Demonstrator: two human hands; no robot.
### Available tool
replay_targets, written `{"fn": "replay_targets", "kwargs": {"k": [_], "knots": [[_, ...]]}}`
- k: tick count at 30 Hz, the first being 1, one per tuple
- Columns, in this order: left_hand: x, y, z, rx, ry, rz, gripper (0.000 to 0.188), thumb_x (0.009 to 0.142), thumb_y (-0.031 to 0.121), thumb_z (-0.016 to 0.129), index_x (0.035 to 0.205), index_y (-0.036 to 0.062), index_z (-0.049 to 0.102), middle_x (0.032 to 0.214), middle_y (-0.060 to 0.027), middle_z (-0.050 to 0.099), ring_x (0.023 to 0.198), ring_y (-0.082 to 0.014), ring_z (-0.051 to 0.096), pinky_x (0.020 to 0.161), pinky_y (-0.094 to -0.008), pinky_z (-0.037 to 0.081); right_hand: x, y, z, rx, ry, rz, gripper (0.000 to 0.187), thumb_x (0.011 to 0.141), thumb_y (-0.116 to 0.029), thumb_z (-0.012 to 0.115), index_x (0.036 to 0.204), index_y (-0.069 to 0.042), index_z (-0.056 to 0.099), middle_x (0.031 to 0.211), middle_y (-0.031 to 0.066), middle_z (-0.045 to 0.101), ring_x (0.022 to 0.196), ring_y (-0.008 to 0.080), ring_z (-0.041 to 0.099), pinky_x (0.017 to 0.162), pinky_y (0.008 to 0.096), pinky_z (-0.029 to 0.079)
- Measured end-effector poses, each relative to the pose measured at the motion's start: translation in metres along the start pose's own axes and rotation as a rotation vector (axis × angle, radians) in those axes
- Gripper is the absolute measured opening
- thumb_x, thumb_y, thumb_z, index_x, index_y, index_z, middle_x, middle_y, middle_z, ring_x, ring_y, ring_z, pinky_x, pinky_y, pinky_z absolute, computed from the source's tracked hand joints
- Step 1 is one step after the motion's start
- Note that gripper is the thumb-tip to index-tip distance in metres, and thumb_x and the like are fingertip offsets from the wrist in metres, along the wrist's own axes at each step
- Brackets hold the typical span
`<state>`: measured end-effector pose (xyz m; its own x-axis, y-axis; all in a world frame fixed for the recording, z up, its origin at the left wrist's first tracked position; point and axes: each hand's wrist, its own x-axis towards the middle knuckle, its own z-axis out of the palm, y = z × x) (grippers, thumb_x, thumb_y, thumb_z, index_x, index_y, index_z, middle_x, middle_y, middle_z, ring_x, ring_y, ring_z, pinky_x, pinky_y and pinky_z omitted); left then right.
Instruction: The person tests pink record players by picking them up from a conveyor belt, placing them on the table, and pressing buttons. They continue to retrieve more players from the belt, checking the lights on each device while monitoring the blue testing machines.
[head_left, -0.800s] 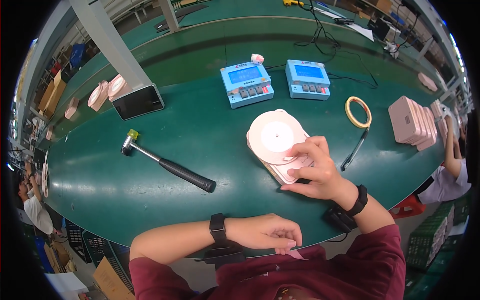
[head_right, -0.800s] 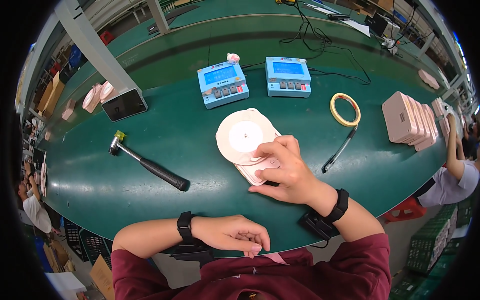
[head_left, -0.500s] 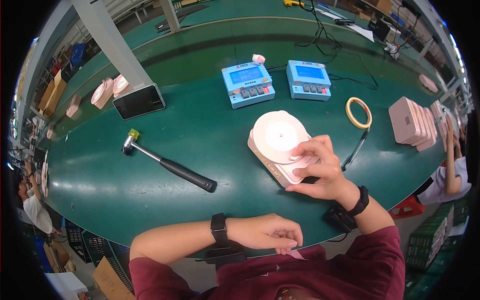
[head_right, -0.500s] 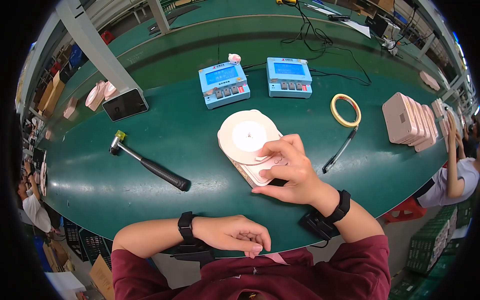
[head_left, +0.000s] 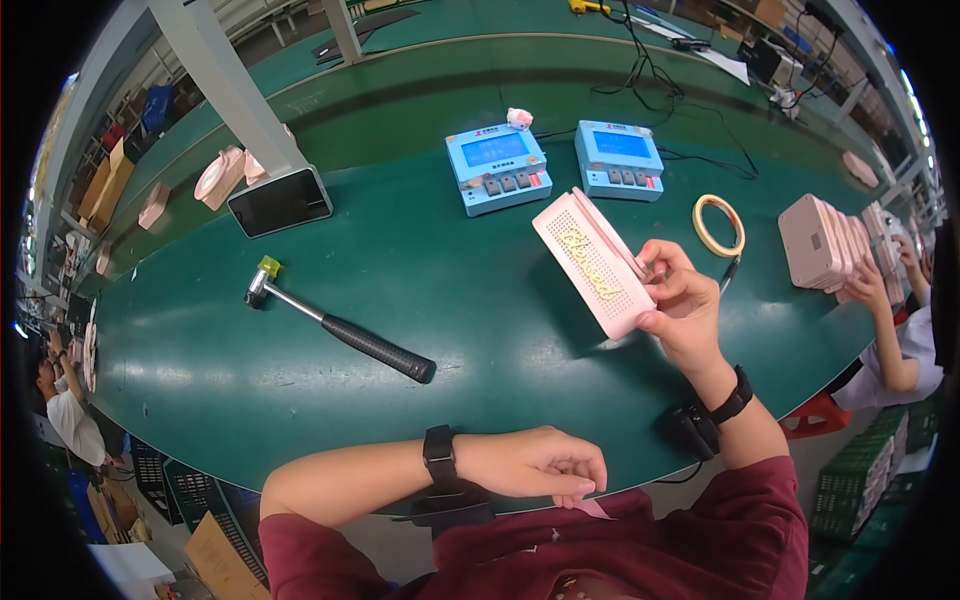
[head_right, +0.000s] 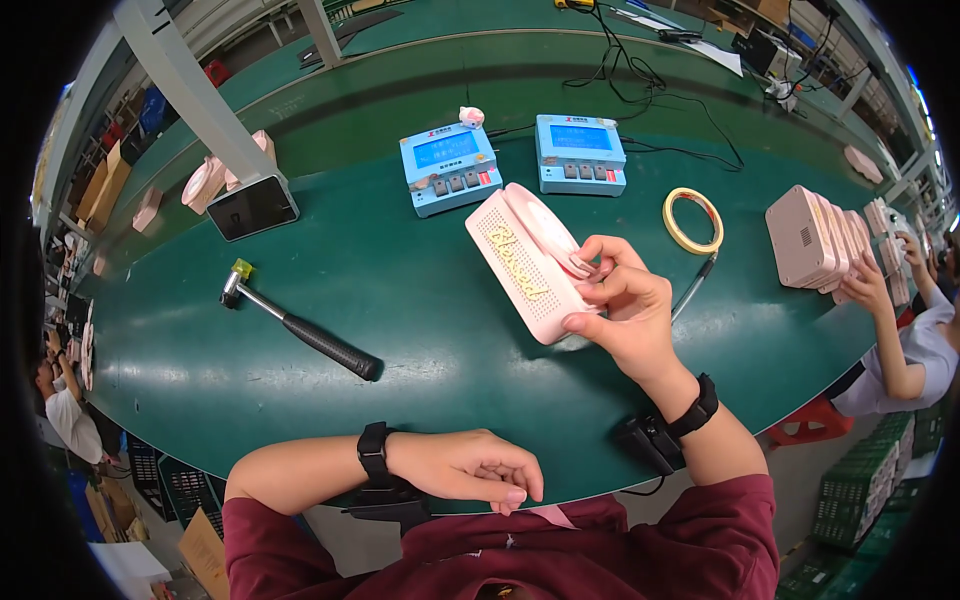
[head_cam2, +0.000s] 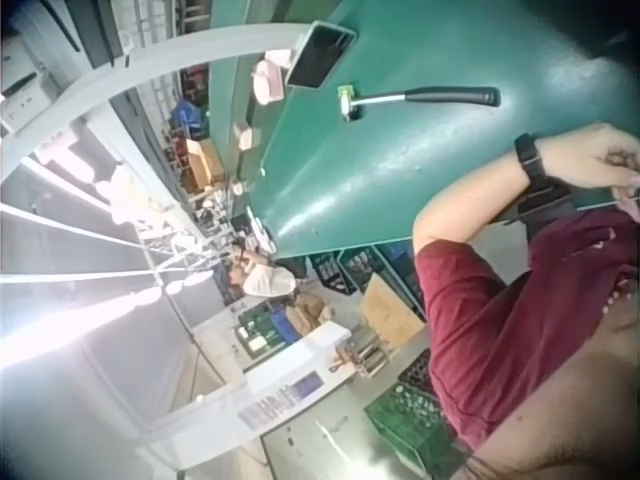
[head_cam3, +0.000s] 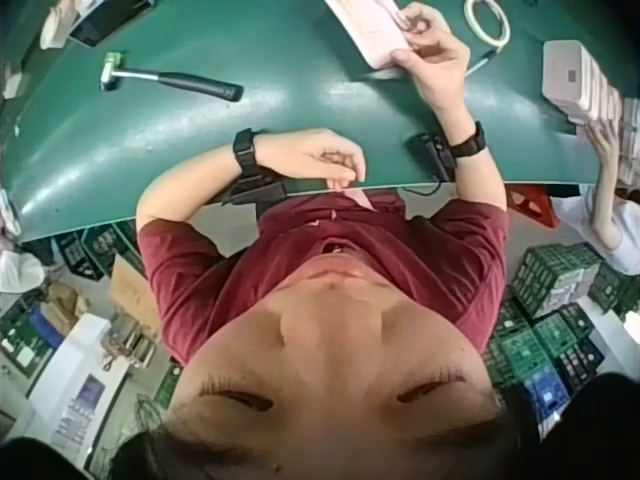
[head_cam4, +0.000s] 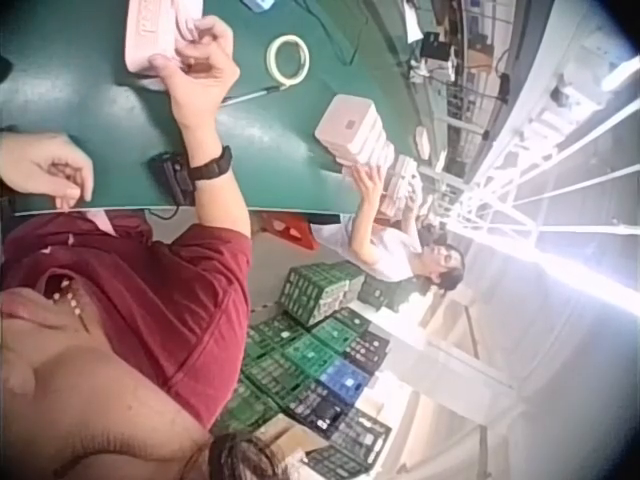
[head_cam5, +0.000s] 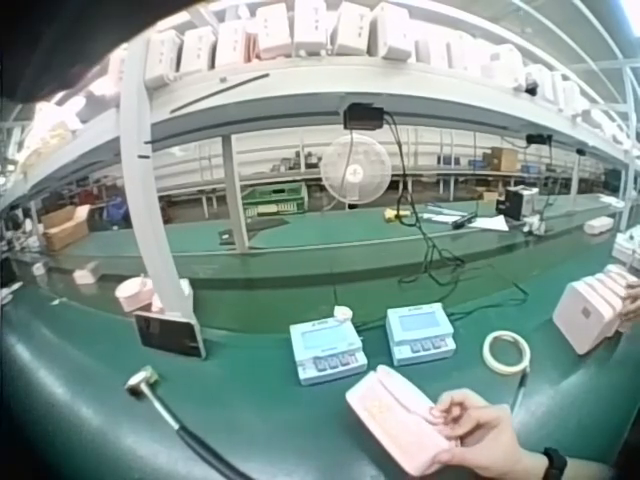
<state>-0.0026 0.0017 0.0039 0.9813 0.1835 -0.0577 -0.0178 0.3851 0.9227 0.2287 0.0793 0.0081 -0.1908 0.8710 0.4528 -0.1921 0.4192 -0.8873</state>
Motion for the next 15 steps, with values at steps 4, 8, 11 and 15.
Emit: {"fn": "replay_targets", "kwargs": {"k": [4,8,11,15], "knots": [[-0.001,-0.0011,-0.0017,-0.003,-0.015,-0.017,0.021,0.1,0.019,0.051,0.108,-0.0003,0.056,0.089,-0.0058,0.063,0.077,-0.01,0.062,0.073,-0.0252,0.052,-0.0002,-0.0004,0.0006,0.017,0.035,0.039,0.022,0.067,-0.009,0.084,0.077,-0.004,0.064,0.12,0.0121,0.052,0.1,0.0147,0.046,0.094,0.0314,0.037],[0.0004,0.0005,-0.0001,-0.002,-0.01,-0.003,0.021,0.1,0.019,0.05,0.106,-0.0003,0.056,0.087,-0.0062,0.064,0.076,-0.011,0.062,0.072,-0.0263,0.052,-0.0017,-0.0004,-0.002,0.04,0.073,0.062,0.02,0.072,-0.011,0.081,0.078,-0.005,0.063,0.121,0.0122,0.051,0.102,0.0149,0.047,0.097,0.0314,0.037],[0.0002,0.0011,0.0002,0.001,0.001,0.004,0.02,0.1,0.018,0.05,0.103,-0.0004,0.057,0.085,-0.0065,0.063,0.076,-0.0121,0.062,0.071,-0.0272,0.053,-0.0012,-0.0012,-0.0024,0.119,0.105,0.085,0.015,0.075,-0.007,0.078,0.08,-0.005,0.063,0.121,0.0118,0.052,0.102,0.0147,0.05,0.093,0.0314,0.041],[-0.0004,-0.0001,-0.0013,0.004,-0.007,-0.012,0.02,0.1,0.018,0.05,0.106,-0.0003,0.056,0.087,-0.0062,0.063,0.076,-0.0113,0.062,0.072,-0.0265,0.052,0.0001,-0.0002,-0.0062,0.262,0.161,0.134,0.008,0.082,-0.004,0.072,0.082,-0.006,0.064,0.12,0.0112,0.055,0.1,0.0145,0.054,0.081,0.0306,0.049]]}}
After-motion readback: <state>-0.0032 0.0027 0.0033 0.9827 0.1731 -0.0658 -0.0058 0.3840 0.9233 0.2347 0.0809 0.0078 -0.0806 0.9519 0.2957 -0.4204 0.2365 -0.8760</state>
